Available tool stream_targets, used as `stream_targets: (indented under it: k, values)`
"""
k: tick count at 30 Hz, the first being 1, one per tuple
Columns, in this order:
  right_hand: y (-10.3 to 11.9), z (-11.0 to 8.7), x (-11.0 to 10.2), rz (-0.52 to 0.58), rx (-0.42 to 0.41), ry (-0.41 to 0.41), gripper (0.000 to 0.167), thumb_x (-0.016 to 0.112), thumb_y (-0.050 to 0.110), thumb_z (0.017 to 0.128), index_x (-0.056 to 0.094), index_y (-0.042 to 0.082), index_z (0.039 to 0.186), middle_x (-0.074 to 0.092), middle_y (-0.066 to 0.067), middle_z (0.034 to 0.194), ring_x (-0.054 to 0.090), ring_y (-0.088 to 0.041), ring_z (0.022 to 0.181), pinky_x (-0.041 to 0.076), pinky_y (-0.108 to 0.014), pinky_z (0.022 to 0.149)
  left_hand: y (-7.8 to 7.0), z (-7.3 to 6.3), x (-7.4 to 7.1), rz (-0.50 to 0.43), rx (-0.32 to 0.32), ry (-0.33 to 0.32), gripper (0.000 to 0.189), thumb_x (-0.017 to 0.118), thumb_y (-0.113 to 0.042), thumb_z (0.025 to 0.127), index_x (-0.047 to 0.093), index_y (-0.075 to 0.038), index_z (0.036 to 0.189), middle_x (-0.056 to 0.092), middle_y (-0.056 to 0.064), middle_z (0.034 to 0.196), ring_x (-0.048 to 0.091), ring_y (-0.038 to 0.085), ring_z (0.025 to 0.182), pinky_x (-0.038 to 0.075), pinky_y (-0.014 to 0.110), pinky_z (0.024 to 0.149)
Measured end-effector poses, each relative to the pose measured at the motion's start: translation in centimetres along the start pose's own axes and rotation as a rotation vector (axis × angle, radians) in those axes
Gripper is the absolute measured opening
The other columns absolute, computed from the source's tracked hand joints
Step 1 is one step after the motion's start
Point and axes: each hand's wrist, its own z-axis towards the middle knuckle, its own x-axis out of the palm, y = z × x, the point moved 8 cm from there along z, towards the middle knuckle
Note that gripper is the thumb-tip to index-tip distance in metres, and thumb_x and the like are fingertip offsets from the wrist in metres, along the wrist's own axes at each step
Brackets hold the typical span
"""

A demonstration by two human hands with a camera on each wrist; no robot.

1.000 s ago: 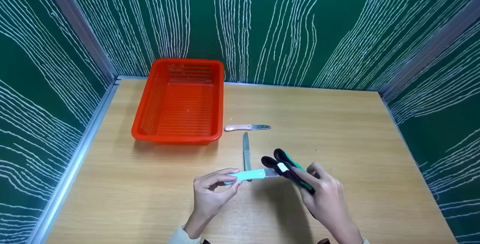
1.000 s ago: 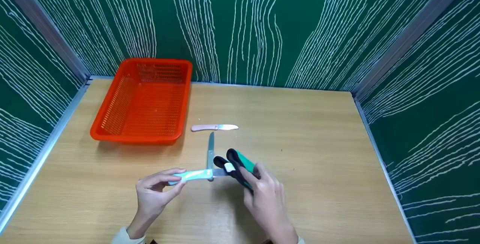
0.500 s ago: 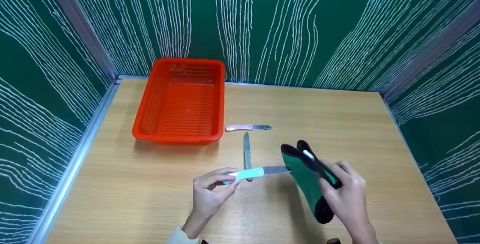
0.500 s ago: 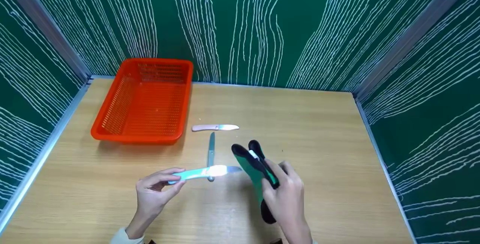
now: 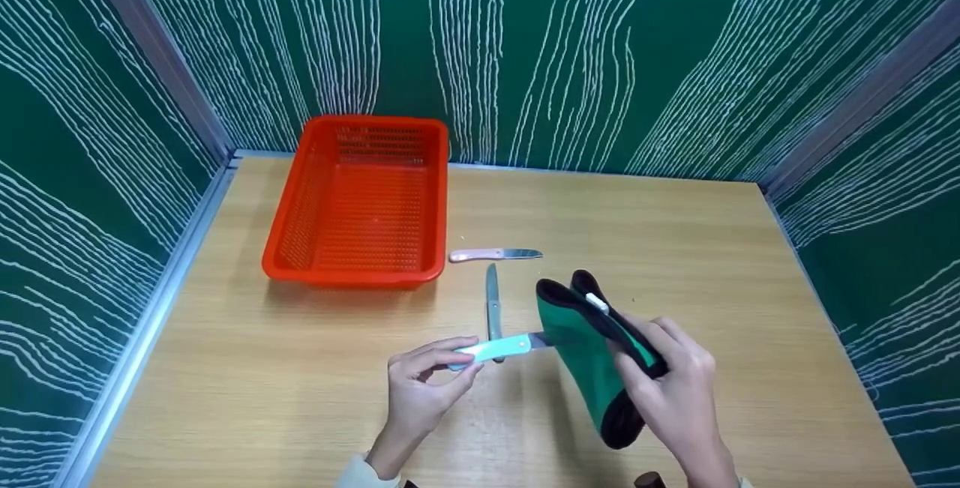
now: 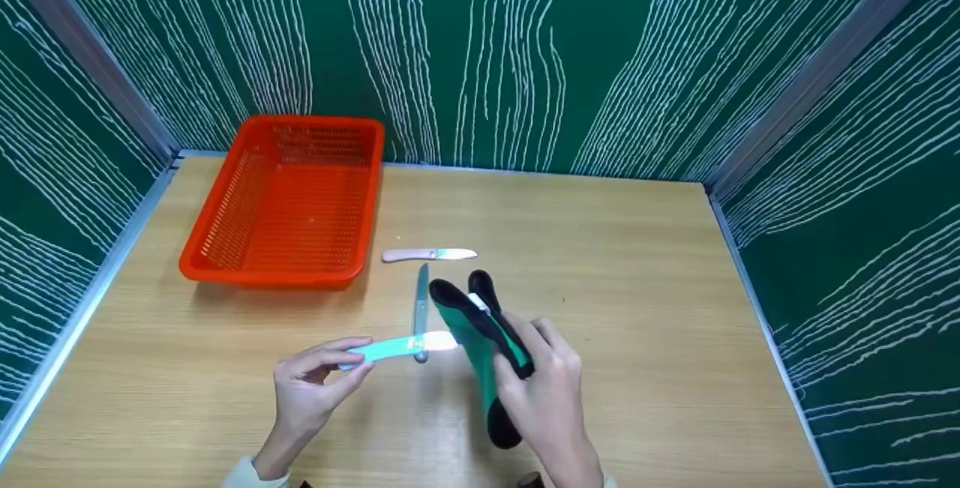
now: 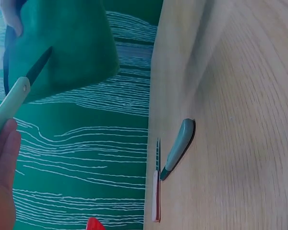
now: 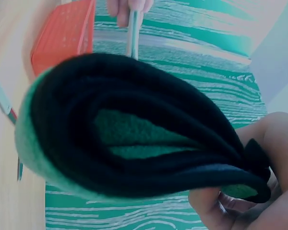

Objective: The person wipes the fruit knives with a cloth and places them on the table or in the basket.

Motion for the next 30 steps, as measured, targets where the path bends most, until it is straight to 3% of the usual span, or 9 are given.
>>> stream_targets:
  k: [2, 5, 8, 12, 19, 24, 30]
  values:
    - [0.8, 0.1, 0.4, 0.020, -0.023, 0.007, 0.030, 0.074, -0.014, 0.065, 0.073, 0.002, 0.090, 0.059, -0.001, 0.071, 0.047, -0.007, 0.055, 0.035, -0.013, 0.044, 0.1, 0.0, 0.0, 0.000, -0.011, -0.001, 0.020, 0.075, 0.017, 0.068, 0.071, 0.009, 0.086, 0.069, 0.023, 0.094, 0.067, 0.039, 0.085, 0.058, 0.035, 0.070]
    - [1.7, 0.0, 1.2, 0.046, -0.072, 0.028, 0.037, 0.074, -0.015, 0.063, 0.073, 0.002, 0.096, 0.058, 0.001, 0.072, 0.047, -0.006, 0.055, 0.036, -0.013, 0.043, -0.1, 0.1, 0.1, -0.018, 0.025, -0.005, 0.021, 0.075, 0.019, 0.067, 0.070, 0.009, 0.085, 0.069, 0.025, 0.092, 0.067, 0.039, 0.084, 0.058, 0.036, 0.069]
    - [2.3, -0.5, 2.3, 0.058, -0.123, 0.066, 0.046, 0.075, -0.015, 0.061, 0.072, 0.003, 0.103, 0.060, 0.001, 0.079, 0.051, -0.007, 0.060, 0.044, -0.012, 0.048, -0.3, 0.2, 0.1, -0.039, 0.069, -0.012, 0.023, 0.074, 0.021, 0.065, 0.070, 0.009, 0.084, 0.068, 0.026, 0.090, 0.068, 0.037, 0.082, 0.058, 0.036, 0.068]
    - [2.9, -1.3, 4.0, 0.042, -0.176, 0.135, 0.051, 0.072, -0.014, 0.060, 0.071, 0.005, 0.107, 0.059, -0.001, 0.088, 0.054, -0.009, 0.067, 0.049, -0.012, 0.052, -0.5, 0.3, 0.1, -0.048, 0.079, -0.029, 0.023, 0.074, 0.022, 0.065, 0.070, 0.009, 0.084, 0.068, 0.026, 0.089, 0.069, 0.033, 0.082, 0.059, 0.034, 0.066]
    - [3.6, -2.3, 6.2, -0.070, -0.255, 0.250, 0.040, 0.072, -0.008, 0.064, 0.074, 0.006, 0.102, 0.049, 0.004, 0.081, 0.042, -0.006, 0.061, 0.033, -0.012, 0.045, 0.4, -0.1, -0.4, -0.086, 0.083, -0.062, 0.026, 0.072, 0.025, 0.064, 0.069, 0.011, 0.086, 0.067, 0.028, 0.090, 0.069, 0.032, 0.084, 0.059, 0.034, 0.065]
    - [3.8, -2.6, 6.4, -0.118, -0.349, 0.234, 0.034, 0.077, -0.004, 0.063, 0.075, 0.006, 0.096, 0.048, 0.003, 0.078, 0.039, -0.005, 0.058, 0.028, -0.011, 0.045, 2.0, -0.8, -0.5, -0.103, 0.083, -0.067, 0.028, 0.073, 0.024, 0.064, 0.070, 0.009, 0.088, 0.068, 0.026, 0.092, 0.069, 0.030, 0.086, 0.059, 0.036, 0.064]
    - [3.7, -2.5, 6.2, -0.162, -0.355, 0.244, 0.030, 0.076, -0.001, 0.067, 0.076, 0.007, 0.096, 0.048, 0.003, 0.077, 0.037, -0.005, 0.057, 0.028, -0.012, 0.043, 2.2, -0.9, -0.4, -0.113, 0.105, -0.079, 0.026, 0.074, 0.022, 0.066, 0.070, 0.008, 0.087, 0.068, 0.025, 0.092, 0.069, 0.030, 0.087, 0.059, 0.037, 0.064]
